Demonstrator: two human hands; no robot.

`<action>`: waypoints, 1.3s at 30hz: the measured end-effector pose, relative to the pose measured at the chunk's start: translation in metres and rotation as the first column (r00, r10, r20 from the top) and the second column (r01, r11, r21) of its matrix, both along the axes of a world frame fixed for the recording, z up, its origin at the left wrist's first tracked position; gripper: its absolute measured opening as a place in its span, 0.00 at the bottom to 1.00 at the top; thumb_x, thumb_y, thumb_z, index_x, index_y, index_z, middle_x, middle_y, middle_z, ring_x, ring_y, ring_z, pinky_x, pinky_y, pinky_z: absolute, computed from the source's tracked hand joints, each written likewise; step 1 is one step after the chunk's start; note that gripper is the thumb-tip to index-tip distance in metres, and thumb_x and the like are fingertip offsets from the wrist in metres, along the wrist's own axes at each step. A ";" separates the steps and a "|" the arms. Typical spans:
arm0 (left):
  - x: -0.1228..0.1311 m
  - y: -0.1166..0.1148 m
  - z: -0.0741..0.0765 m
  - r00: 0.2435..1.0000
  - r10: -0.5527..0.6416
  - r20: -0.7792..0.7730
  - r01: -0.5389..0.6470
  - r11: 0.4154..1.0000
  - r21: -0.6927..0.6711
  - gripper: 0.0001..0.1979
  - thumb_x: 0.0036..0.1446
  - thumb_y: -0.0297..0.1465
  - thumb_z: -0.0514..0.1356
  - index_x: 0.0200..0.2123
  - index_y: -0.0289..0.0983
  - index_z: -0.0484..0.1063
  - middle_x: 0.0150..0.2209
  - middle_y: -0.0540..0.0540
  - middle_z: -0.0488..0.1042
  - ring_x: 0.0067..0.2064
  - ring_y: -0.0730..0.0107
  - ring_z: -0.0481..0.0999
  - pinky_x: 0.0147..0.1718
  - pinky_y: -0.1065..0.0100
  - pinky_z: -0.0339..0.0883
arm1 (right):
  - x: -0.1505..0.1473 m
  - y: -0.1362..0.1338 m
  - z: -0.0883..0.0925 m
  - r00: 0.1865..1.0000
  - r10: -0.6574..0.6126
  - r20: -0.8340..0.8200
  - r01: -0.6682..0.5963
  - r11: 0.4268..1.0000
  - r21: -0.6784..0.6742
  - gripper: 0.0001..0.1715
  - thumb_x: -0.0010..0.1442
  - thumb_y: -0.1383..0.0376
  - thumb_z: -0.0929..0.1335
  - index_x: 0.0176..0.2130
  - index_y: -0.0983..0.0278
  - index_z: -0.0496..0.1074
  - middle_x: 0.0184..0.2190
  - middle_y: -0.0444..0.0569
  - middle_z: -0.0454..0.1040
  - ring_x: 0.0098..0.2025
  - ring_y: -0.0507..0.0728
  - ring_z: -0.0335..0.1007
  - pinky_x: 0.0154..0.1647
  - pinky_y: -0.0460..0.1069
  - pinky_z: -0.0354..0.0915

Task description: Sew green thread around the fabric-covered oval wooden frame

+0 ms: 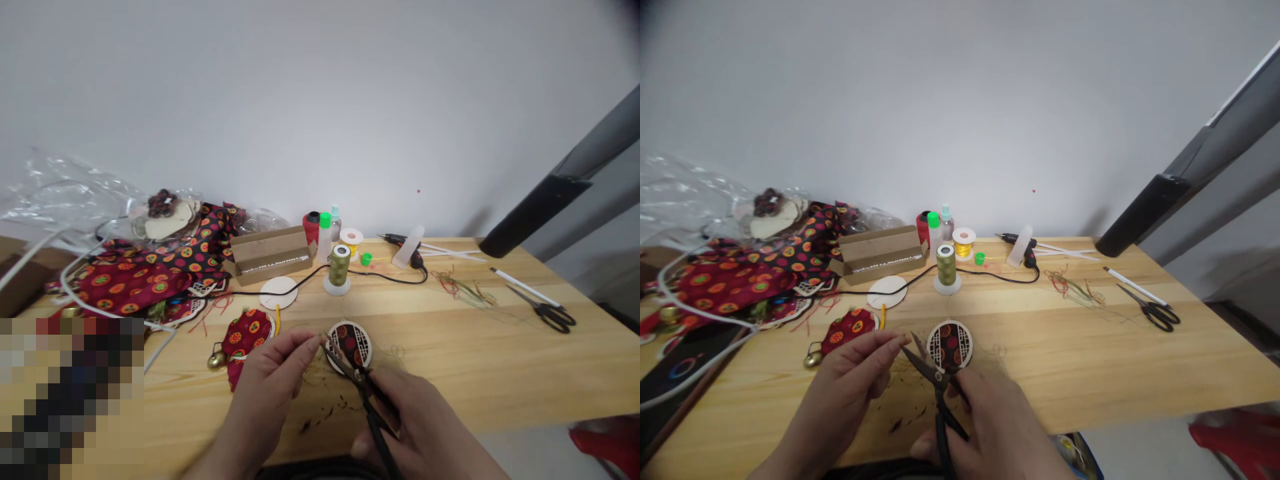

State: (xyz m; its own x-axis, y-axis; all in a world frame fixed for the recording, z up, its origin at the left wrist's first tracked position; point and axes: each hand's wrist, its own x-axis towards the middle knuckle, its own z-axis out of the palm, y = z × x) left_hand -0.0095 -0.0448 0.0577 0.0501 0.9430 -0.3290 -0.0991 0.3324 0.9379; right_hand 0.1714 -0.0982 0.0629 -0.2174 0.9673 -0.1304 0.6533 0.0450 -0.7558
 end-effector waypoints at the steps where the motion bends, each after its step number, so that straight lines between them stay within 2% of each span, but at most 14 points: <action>1: 0.000 0.000 0.001 1.000 -0.006 -0.014 0.006 1.000 0.008 0.14 0.44 0.39 0.67 0.29 0.33 0.80 0.13 0.57 0.58 0.18 0.80 0.49 0.16 0.76 0.41 | -0.001 0.000 -0.001 1.000 -0.002 0.010 0.002 1.000 0.003 0.13 0.48 0.62 0.71 0.35 0.61 0.69 0.33 0.47 0.74 0.32 0.56 0.66 0.29 0.46 0.60; 11: -0.001 0.001 0.004 0.982 -0.071 -0.173 0.097 0.985 0.146 0.09 0.48 0.36 0.64 0.29 0.39 0.82 0.13 0.55 0.59 0.17 0.77 0.51 0.16 0.74 0.45 | -0.010 0.011 -0.002 0.992 -0.040 0.123 0.026 0.993 0.113 0.11 0.48 0.60 0.70 0.32 0.63 0.69 0.33 0.52 0.74 0.33 0.59 0.68 0.30 0.48 0.61; 15: -0.001 -0.001 0.005 0.971 -0.059 -0.230 0.103 0.978 0.182 0.08 0.49 0.34 0.63 0.30 0.41 0.82 0.13 0.54 0.62 0.19 0.74 0.60 0.19 0.74 0.54 | -0.011 0.011 -0.003 0.993 -0.051 0.108 0.039 0.993 0.113 0.12 0.48 0.58 0.70 0.31 0.63 0.70 0.32 0.51 0.75 0.33 0.59 0.68 0.30 0.48 0.61; 18: -0.001 -0.003 0.005 0.973 -0.020 -0.230 0.075 0.970 0.230 0.07 0.49 0.33 0.63 0.30 0.42 0.83 0.15 0.53 0.68 0.25 0.68 0.70 0.27 0.73 0.62 | -0.010 0.011 -0.003 0.995 -0.047 0.093 0.037 0.994 0.105 0.10 0.49 0.59 0.71 0.31 0.62 0.70 0.32 0.50 0.75 0.34 0.59 0.69 0.30 0.48 0.61; 22: -0.001 -0.001 0.003 0.974 -0.050 -0.222 0.108 0.961 0.254 0.08 0.51 0.32 0.63 0.33 0.43 0.82 0.27 0.50 0.79 0.35 0.63 0.76 0.36 0.71 0.67 | -0.009 0.012 -0.002 0.994 -0.063 0.092 0.055 0.994 0.091 0.08 0.48 0.63 0.71 0.30 0.62 0.71 0.33 0.49 0.76 0.34 0.58 0.69 0.29 0.48 0.60; 25: -0.003 0.001 -0.001 0.966 -0.071 -0.248 0.140 0.952 0.273 0.09 0.52 0.32 0.62 0.36 0.43 0.82 0.32 0.50 0.82 0.37 0.63 0.77 0.38 0.71 0.67 | -0.009 0.012 -0.002 0.995 -0.056 0.084 0.048 0.995 0.088 0.07 0.48 0.64 0.72 0.29 0.62 0.70 0.33 0.48 0.76 0.34 0.58 0.69 0.30 0.47 0.59; 32: -0.005 0.000 -0.001 0.954 -0.104 -0.282 0.193 0.930 0.312 0.10 0.54 0.33 0.61 0.37 0.43 0.81 0.33 0.51 0.82 0.36 0.65 0.78 0.36 0.72 0.69 | -0.009 0.011 0.001 0.997 -0.056 0.062 0.050 0.994 0.095 0.10 0.51 0.59 0.71 0.34 0.61 0.72 0.34 0.47 0.77 0.36 0.57 0.70 0.31 0.47 0.59; 39: -0.004 0.002 -0.001 0.949 -0.120 -0.291 0.209 0.931 0.300 0.10 0.54 0.33 0.61 0.38 0.43 0.81 0.34 0.50 0.82 0.37 0.63 0.78 0.36 0.72 0.69 | -0.007 0.010 -0.002 0.994 -0.058 0.091 0.049 0.993 0.103 0.15 0.50 0.53 0.72 0.31 0.61 0.71 0.30 0.46 0.76 0.31 0.56 0.67 0.29 0.47 0.57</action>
State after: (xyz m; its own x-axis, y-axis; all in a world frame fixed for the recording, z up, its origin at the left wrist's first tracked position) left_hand -0.0136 -0.0427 0.0568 0.1676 0.9854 -0.0306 0.1958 -0.0028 0.9806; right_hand 0.1649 -0.0881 0.0613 -0.1565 0.9864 -0.0493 0.7248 0.0808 -0.6842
